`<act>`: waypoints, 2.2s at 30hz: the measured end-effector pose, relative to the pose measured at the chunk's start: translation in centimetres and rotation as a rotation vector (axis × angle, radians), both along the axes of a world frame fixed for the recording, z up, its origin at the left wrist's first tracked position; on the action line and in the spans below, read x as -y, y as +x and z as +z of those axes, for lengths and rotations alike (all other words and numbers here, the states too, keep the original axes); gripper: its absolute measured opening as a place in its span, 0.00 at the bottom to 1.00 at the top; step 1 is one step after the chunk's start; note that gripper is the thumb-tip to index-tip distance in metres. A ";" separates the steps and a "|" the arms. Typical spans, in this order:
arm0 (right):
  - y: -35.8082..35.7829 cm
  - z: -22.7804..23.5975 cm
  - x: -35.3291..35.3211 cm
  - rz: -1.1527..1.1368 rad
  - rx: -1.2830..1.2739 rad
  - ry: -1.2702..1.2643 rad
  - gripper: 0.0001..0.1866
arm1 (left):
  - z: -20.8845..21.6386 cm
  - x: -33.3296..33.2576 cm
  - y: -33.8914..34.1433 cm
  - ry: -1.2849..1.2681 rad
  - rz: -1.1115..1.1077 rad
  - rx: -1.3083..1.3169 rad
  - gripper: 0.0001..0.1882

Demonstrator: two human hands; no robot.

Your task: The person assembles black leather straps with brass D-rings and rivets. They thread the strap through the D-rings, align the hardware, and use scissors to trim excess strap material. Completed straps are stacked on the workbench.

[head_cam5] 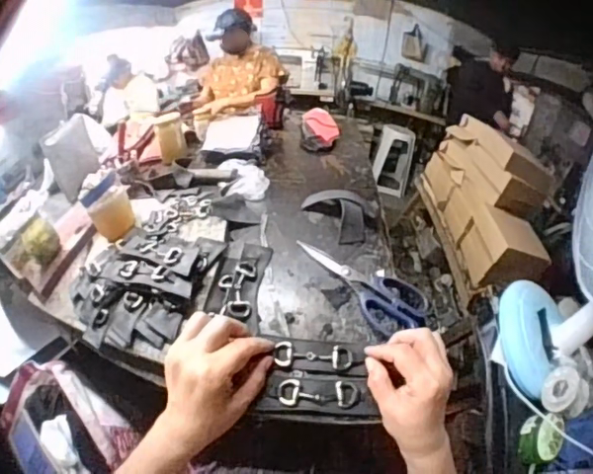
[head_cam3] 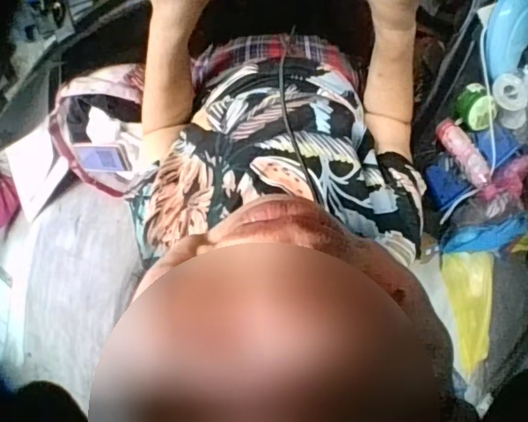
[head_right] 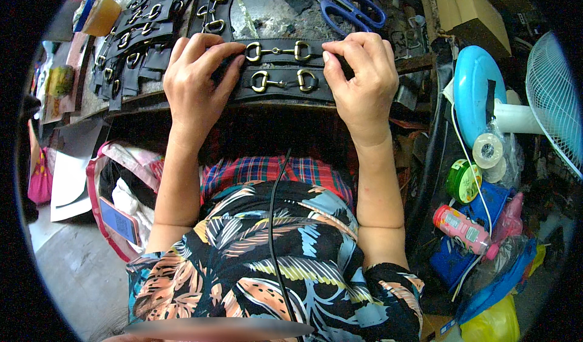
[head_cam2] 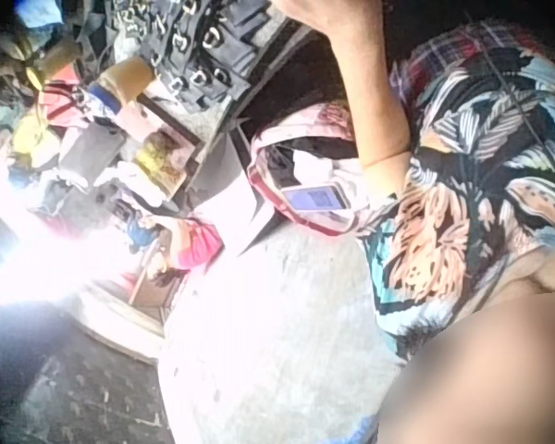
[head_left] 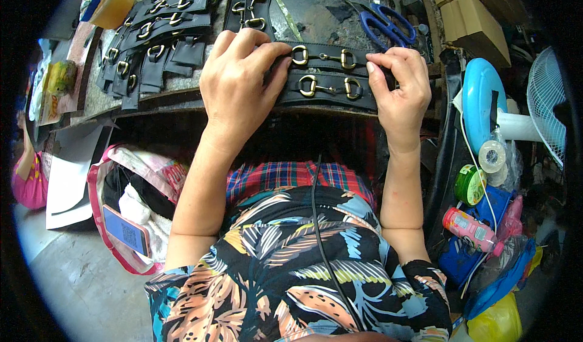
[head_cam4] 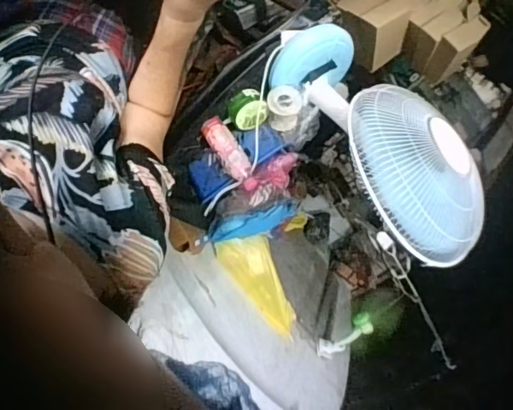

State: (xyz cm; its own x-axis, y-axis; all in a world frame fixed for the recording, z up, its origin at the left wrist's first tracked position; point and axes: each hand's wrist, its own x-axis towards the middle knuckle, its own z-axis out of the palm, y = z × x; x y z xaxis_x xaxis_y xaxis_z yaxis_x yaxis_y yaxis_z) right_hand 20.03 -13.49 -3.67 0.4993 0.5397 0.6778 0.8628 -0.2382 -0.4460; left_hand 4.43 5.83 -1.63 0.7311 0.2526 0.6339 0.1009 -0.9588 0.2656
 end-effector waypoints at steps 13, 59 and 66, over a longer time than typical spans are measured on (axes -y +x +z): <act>-2.0 2.0 -0.7 0.077 0.202 -0.207 0.16 | -0.4 -0.2 0.1 0.029 -0.001 0.022 0.08; -2.2 1.9 0.3 0.271 0.271 -0.202 0.16 | -0.4 0.0 0.1 0.030 0.004 0.025 0.08; -2.0 1.5 0.1 0.272 0.212 -0.172 0.15 | -0.2 0.2 0.1 0.013 0.009 0.017 0.09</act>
State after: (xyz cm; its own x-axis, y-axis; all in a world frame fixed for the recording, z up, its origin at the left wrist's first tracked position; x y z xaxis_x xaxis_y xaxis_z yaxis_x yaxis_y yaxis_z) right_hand 18.04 -13.59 -2.13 0.1805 0.7477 0.6391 0.9736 -0.0435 -0.2240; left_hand 4.48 5.66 -1.84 0.7179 0.2505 0.6495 0.1050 -0.9613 0.2548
